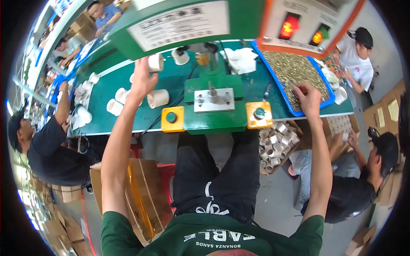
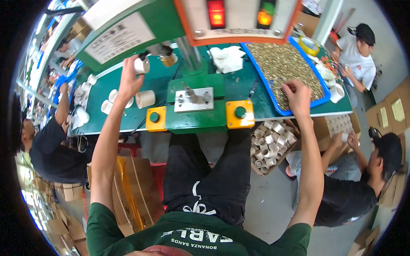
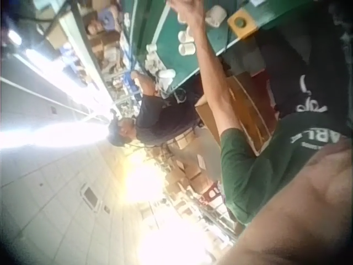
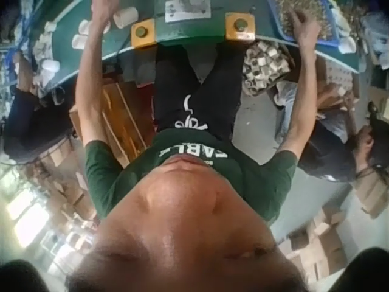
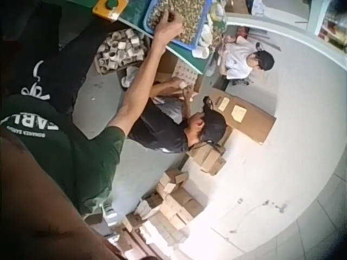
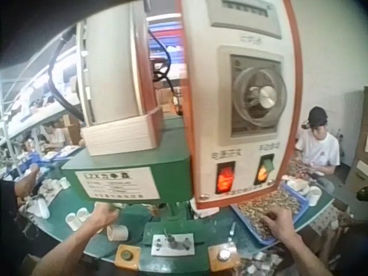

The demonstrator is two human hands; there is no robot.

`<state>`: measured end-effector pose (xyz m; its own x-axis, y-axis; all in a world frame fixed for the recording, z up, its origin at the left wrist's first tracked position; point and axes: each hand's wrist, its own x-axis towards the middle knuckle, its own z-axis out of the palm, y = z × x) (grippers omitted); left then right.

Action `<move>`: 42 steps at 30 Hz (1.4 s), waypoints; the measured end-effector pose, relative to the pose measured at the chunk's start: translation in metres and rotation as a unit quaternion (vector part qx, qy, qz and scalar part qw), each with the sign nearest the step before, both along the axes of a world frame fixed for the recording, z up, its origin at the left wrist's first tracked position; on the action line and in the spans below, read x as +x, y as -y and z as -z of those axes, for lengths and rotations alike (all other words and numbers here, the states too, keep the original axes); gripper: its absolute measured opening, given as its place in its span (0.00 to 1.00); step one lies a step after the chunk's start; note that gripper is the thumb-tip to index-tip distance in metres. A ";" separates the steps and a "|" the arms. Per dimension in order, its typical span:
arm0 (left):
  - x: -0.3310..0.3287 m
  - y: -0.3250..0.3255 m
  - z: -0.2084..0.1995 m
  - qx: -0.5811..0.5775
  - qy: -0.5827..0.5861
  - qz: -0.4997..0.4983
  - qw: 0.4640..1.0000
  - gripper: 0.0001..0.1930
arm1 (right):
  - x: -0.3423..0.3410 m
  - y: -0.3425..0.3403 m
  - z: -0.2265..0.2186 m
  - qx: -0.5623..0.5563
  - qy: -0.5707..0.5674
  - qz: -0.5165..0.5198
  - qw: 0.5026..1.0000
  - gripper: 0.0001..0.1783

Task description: Assemble small cylindrical components by inserting pins and using a press machine.

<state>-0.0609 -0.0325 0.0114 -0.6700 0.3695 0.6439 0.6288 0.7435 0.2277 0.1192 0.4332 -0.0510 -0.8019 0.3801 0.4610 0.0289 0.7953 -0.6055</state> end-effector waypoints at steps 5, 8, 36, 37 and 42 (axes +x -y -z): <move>0.005 -0.016 -0.007 0.006 0.058 0.012 0.998 0.28 | 0.000 0.004 -0.003 -0.017 0.012 0.001 1.000 0.07; 0.006 -0.025 -0.007 0.059 0.104 0.004 0.993 0.27 | 0.004 0.002 -0.004 -0.031 0.006 -0.004 0.999 0.07; 0.079 -0.071 -0.024 0.403 0.494 0.283 0.717 0.20 | 0.004 -0.004 0.011 -0.095 -0.087 0.018 0.991 0.12; 0.079 -0.073 -0.023 0.398 0.499 0.283 0.716 0.20 | 0.003 -0.004 0.012 -0.118 -0.094 0.010 0.988 0.12; 0.086 -0.081 -0.028 0.389 0.468 0.275 0.744 0.28 | 0.005 0.002 0.009 -0.138 -0.092 0.003 0.986 0.09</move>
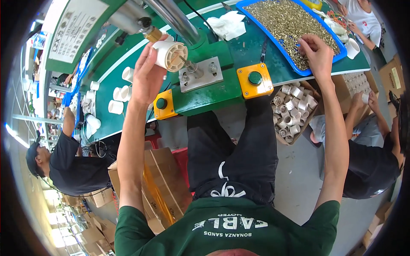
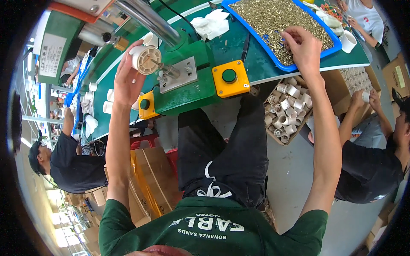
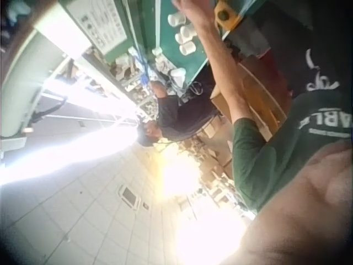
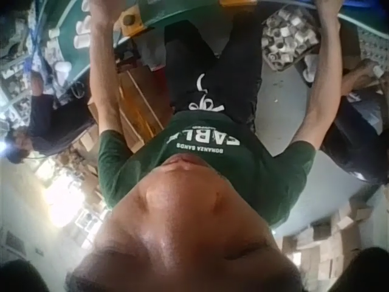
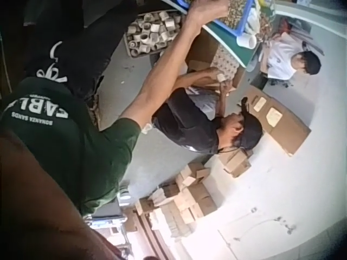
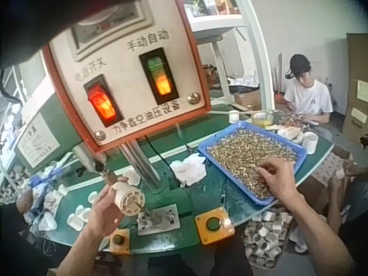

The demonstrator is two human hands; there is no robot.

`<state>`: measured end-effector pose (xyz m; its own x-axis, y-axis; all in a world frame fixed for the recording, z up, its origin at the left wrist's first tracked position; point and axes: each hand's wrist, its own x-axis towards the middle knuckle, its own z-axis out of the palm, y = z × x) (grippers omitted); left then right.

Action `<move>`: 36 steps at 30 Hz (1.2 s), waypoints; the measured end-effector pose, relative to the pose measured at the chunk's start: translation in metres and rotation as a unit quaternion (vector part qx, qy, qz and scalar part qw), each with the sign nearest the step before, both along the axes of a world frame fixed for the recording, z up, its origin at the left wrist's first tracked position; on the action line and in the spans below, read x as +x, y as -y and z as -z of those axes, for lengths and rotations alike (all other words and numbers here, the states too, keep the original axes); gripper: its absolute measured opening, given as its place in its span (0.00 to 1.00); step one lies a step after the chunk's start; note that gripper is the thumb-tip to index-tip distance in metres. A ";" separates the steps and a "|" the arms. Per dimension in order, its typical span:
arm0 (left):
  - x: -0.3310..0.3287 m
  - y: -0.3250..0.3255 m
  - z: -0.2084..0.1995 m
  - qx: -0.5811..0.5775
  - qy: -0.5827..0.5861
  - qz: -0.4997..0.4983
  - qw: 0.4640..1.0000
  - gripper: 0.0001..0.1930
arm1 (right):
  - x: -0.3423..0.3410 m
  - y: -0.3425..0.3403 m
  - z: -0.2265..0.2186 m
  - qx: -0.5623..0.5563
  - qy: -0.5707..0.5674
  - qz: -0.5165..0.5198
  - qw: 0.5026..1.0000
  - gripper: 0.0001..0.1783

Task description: Assemble small cylindrical components by inserting pins and using a press machine.

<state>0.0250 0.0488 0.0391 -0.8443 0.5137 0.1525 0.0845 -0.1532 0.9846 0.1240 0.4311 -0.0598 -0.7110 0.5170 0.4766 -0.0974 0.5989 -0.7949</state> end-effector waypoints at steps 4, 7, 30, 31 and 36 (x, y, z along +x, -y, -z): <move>-0.006 0.005 -0.003 -0.030 -0.039 0.009 0.999 0.30 | -0.001 -0.001 0.003 0.030 -0.014 0.013 0.999 0.10; -0.003 0.001 -0.006 -0.021 -0.053 0.023 0.998 0.27 | 0.001 0.001 -0.001 0.020 0.000 0.002 1.000 0.10; 0.003 -0.014 -0.004 -0.067 -0.240 0.028 0.968 0.29 | 0.004 0.003 -0.007 0.057 0.026 -0.026 0.998 0.08; 0.003 -0.015 -0.001 -0.077 -0.218 0.035 0.972 0.28 | 0.006 0.007 -0.006 0.056 0.020 -0.033 0.998 0.08; 0.009 -0.016 0.011 -0.019 -0.121 0.016 0.992 0.24 | 0.010 0.029 -0.015 0.118 0.006 -0.054 0.992 0.08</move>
<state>0.0344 0.0650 0.0285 -0.7688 0.5490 0.3280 0.3145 -0.1220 0.9414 0.1341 0.4017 -0.0448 -0.7619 0.3124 0.5673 -0.1629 0.7553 -0.6348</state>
